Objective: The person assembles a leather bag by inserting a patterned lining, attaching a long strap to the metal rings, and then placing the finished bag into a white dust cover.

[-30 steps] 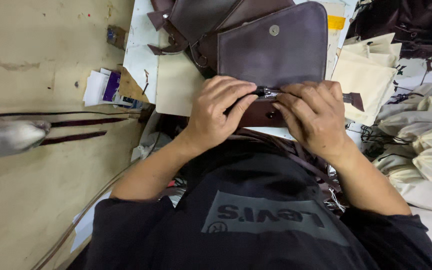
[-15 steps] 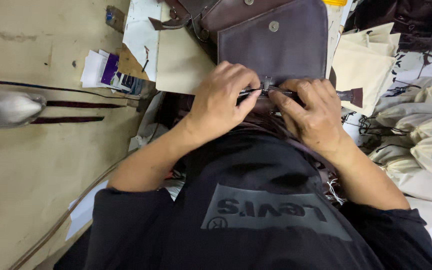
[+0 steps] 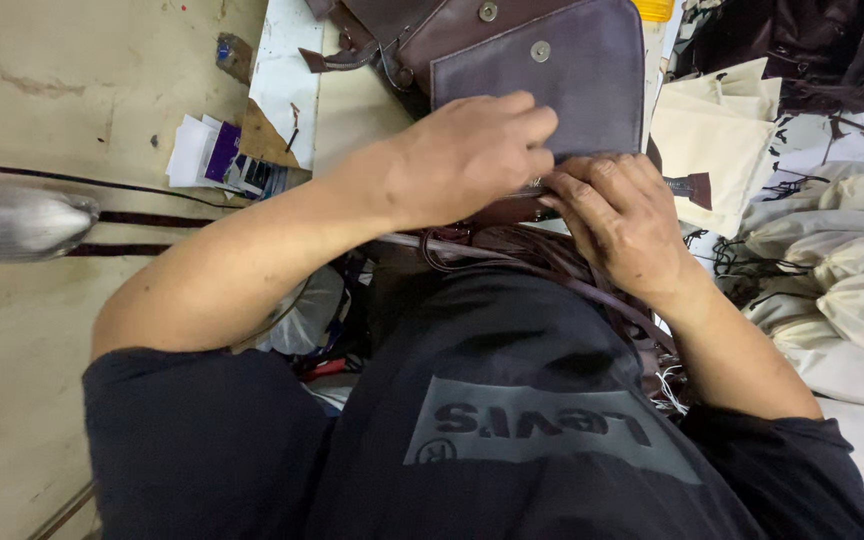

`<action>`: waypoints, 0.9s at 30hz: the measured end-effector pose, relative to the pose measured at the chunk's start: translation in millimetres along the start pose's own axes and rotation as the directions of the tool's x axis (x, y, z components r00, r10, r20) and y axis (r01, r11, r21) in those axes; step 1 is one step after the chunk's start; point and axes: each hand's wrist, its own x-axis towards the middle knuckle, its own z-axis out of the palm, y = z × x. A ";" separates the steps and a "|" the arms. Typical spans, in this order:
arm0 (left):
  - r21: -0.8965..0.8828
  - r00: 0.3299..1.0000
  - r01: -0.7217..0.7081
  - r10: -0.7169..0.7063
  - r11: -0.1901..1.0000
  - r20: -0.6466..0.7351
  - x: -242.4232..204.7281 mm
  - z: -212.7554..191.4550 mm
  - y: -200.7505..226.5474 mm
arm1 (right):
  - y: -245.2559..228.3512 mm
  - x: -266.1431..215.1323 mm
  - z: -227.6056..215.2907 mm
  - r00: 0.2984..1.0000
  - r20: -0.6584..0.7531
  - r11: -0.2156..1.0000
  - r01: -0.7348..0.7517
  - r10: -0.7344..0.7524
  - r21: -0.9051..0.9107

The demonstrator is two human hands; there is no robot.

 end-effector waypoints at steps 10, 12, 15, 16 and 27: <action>0.514 0.931 -0.208 0.329 0.832 -0.156 -47.2 -19.5 3.5 | 18.4 -16.1 17.7 0.998 -0.061 0.999 0.004 -0.007 -0.044; 0.583 0.949 -0.129 0.270 0.802 -0.162 -63.2 -30.1 -0.5 | 27.8 -23.9 17.3 1.000 -0.026 0.998 -0.018 0.017 -0.054; 0.568 0.963 -0.116 0.233 0.815 -0.138 -81.3 -17.4 -2.8 | 15.2 -19.0 23.3 0.999 -0.036 0.993 -0.025 0.021 -0.113; 0.569 0.964 -0.112 0.229 0.815 -0.138 -80.4 -15.2 -4.3 | 17.2 -20.3 22.8 0.999 -0.036 0.994 -0.021 0.017 -0.110; 0.108 0.909 0.160 -0.104 0.981 -0.404 -64.6 7.4 0.0 | -18.6 44.3 0.8 0.998 -0.051 0.999 0.031 -0.031 -0.016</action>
